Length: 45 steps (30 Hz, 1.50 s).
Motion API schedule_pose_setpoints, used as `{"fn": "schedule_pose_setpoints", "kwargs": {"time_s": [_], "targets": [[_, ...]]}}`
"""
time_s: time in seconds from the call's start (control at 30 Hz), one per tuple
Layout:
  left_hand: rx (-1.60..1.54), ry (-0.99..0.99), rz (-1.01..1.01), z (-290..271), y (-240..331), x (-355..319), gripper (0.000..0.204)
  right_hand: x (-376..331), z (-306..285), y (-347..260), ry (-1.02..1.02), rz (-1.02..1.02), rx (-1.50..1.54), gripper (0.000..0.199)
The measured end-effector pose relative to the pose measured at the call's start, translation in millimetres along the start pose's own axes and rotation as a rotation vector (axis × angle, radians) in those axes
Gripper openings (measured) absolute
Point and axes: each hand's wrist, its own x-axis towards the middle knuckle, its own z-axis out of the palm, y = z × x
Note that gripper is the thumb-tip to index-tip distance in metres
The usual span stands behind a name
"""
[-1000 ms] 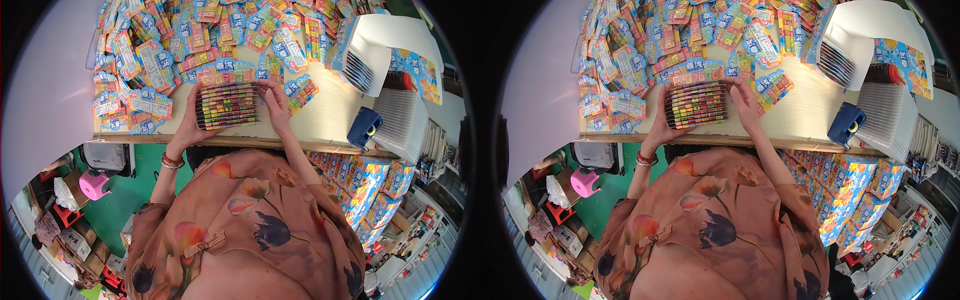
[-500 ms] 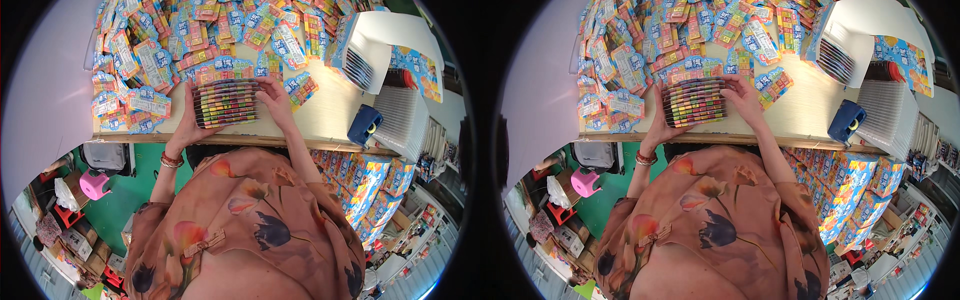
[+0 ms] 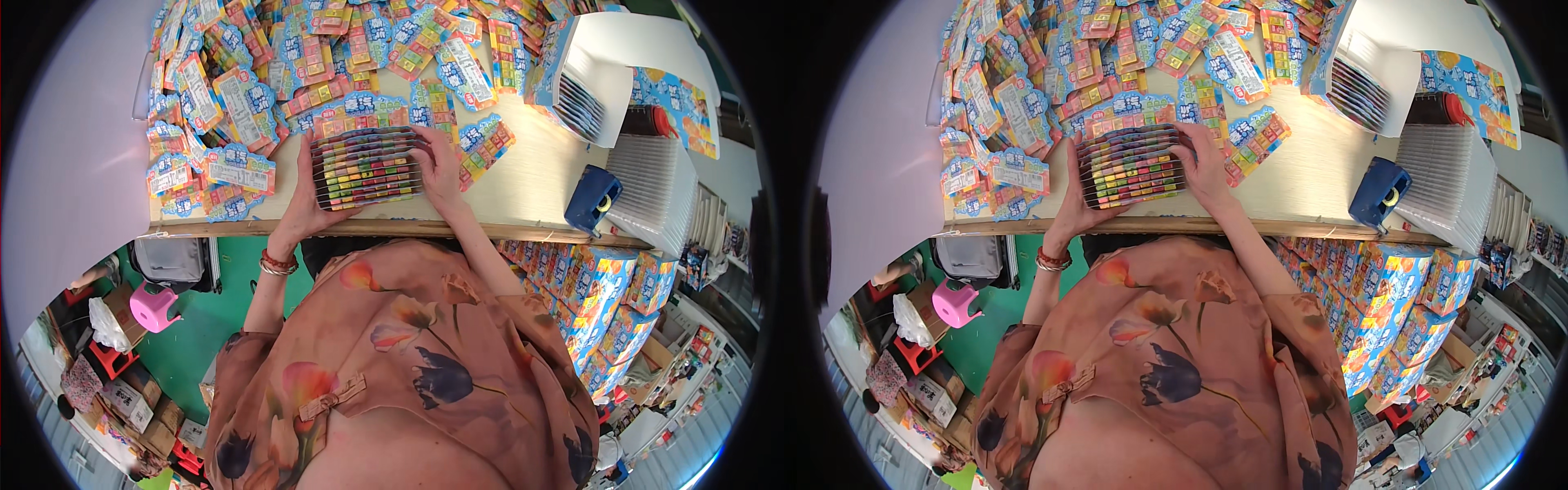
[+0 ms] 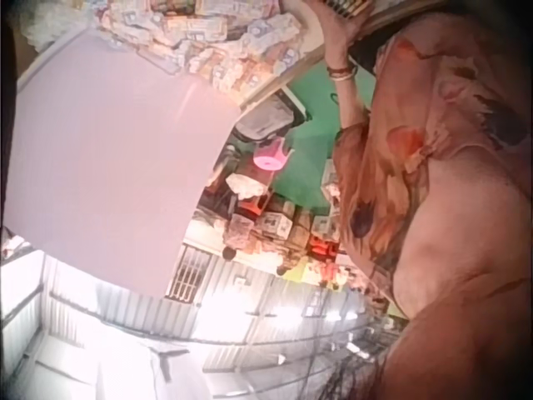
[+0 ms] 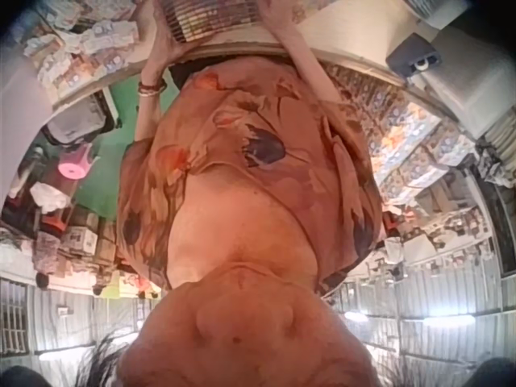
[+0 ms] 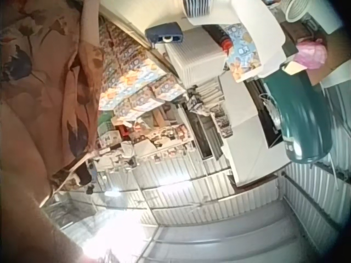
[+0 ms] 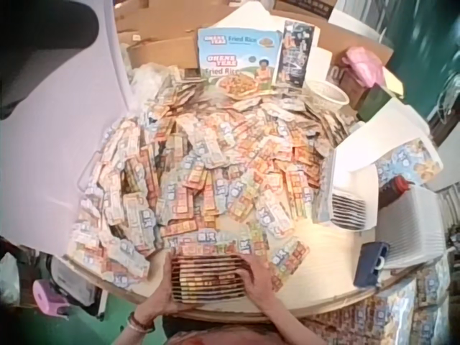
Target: Packing individual small snack packets into cardboard boxes.
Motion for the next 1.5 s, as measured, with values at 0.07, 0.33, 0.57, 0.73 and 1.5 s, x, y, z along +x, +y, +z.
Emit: {"fn": "schedule_pose_setpoints", "kwargs": {"time_s": [0.07, 0.33, 0.57, 0.73, 1.5], "targets": [[-0.008, -0.012, -0.02, -0.9, 1.9, 1.4, 0.136, -0.5, -0.3, 1.4, -0.007, -0.028, -0.053, 0.031], [0.062, -0.035, 0.011, -6.1, 6.2, 1.4, 0.134, -3.8, 2.2, 1.3, 0.007, -0.055, -0.081, 0.031], [-0.011, 0.014, -0.069, 0.2, 1.9, -3.0, 0.13, -4.9, 1.1, 4.2, -0.006, -0.036, -0.045, 0.031], [-0.059, 0.031, -0.077, 0.5, 9.6, 4.9, 0.129, -5.2, -4.7, 13.4, -0.073, 0.072, 0.147, 0.034], [0.061, -0.103, -0.004, -12.9, 20.8, 5.4, 0.1, 12.8, -38.5, -35.5, -0.532, -0.175, -0.232, 0.095]]}}
